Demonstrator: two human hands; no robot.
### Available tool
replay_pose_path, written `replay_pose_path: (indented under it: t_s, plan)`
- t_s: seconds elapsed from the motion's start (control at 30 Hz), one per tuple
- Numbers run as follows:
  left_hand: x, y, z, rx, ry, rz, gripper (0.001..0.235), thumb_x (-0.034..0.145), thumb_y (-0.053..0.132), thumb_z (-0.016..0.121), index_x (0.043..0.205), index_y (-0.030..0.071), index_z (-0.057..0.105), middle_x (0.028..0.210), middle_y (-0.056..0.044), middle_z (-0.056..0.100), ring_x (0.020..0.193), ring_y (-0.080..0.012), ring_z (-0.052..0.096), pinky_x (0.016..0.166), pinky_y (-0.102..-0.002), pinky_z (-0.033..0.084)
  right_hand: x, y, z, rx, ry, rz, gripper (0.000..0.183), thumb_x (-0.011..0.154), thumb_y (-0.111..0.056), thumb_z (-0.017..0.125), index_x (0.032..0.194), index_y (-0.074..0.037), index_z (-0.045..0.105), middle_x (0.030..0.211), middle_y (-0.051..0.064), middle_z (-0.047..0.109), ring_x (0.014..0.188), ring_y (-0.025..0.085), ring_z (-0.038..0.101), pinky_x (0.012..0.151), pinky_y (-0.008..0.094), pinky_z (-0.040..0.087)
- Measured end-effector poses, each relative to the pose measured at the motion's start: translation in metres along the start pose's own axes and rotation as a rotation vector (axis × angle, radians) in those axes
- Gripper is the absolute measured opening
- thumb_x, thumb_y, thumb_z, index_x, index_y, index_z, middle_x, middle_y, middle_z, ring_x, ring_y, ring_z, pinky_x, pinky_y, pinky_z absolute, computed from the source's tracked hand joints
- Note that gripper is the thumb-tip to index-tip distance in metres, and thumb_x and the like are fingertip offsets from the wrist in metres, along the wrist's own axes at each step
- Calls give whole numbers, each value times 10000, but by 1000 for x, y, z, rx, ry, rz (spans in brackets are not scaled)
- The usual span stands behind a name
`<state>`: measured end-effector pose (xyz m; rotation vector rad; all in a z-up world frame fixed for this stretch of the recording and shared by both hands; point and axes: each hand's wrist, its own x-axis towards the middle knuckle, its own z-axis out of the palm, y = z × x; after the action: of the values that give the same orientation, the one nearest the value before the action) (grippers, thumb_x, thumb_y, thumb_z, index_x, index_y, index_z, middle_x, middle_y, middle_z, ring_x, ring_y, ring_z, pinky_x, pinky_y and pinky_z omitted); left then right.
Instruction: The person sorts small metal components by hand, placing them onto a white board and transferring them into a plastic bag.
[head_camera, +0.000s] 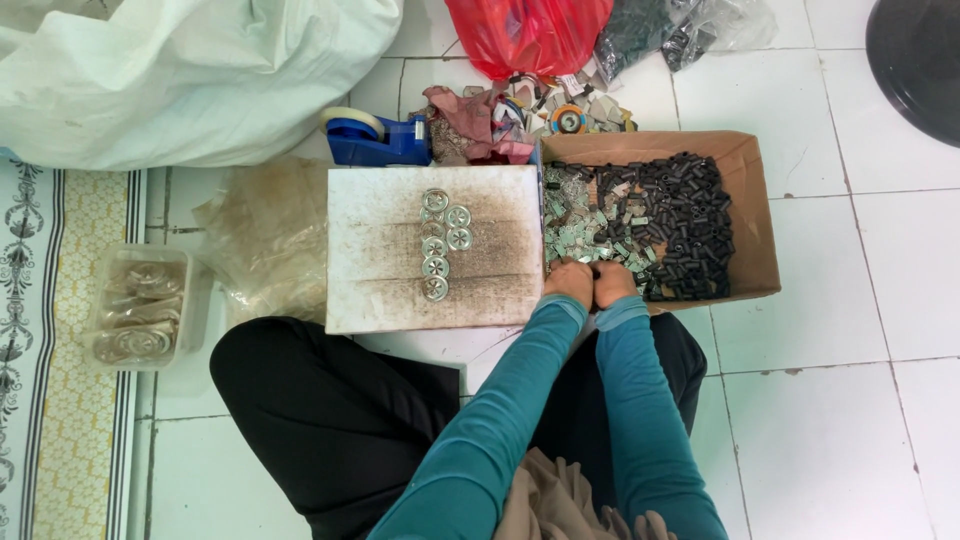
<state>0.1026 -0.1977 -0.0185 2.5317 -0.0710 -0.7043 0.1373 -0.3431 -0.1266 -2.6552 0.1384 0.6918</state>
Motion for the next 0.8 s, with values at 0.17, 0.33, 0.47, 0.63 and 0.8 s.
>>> replay_pose_path:
  t_s: [0.17, 0.33, 0.47, 0.63, 0.8]
  plan:
    - [-12, -2, -7, -100, 118, 69, 341, 972, -38, 425, 1281, -136, 530, 1309, -288, 497, 1290, -499, 477, 1057, -497, 528, 0, 12, 4, 105, 141, 59, 313, 938, -304, 644, 1203, -190, 766, 1216, 176, 730, 1166, 433, 658, 1002, 542, 555]
    - [-16, -8, -9, -162, 168, 119, 365, 951, -29, 420, 1310, -48, 486, 1357, -265, 498, 1262, -465, 538, 1082, -499, 512, -20, -7, -6, 132, 346, 82, 245, 933, -329, 707, 1141, -218, 772, 1093, 123, 758, 1091, 394, 685, 932, 536, 577]
    - [-44, -11, -30, -375, 215, 232, 500, 901, -51, 466, 1386, 60, 422, 1324, -218, 542, 1223, -434, 607, 1066, -497, 527, -70, -47, -33, 377, 660, -143, 178, 907, -198, 822, 1067, -124, 791, 884, 173, 750, 910, 388, 713, 775, 520, 581]
    - [-35, -27, -13, -574, 465, 408, 345, 1008, 33, 489, 1331, 135, 556, 1154, -152, 627, 1137, -374, 663, 1004, -452, 569, -116, -84, -56, 672, 759, -374, 131, 937, -110, 823, 1064, -103, 792, 895, 122, 773, 859, 202, 726, 767, 375, 587]
    - [-68, -60, -9, -758, 738, 486, 300, 991, 37, 579, 1262, 141, 653, 1091, -119, 680, 1070, -354, 691, 944, -420, 570, -149, -122, -44, 796, 716, -490, 147, 931, -17, 785, 1071, -58, 799, 897, 140, 761, 837, 134, 660, 739, 338, 575]
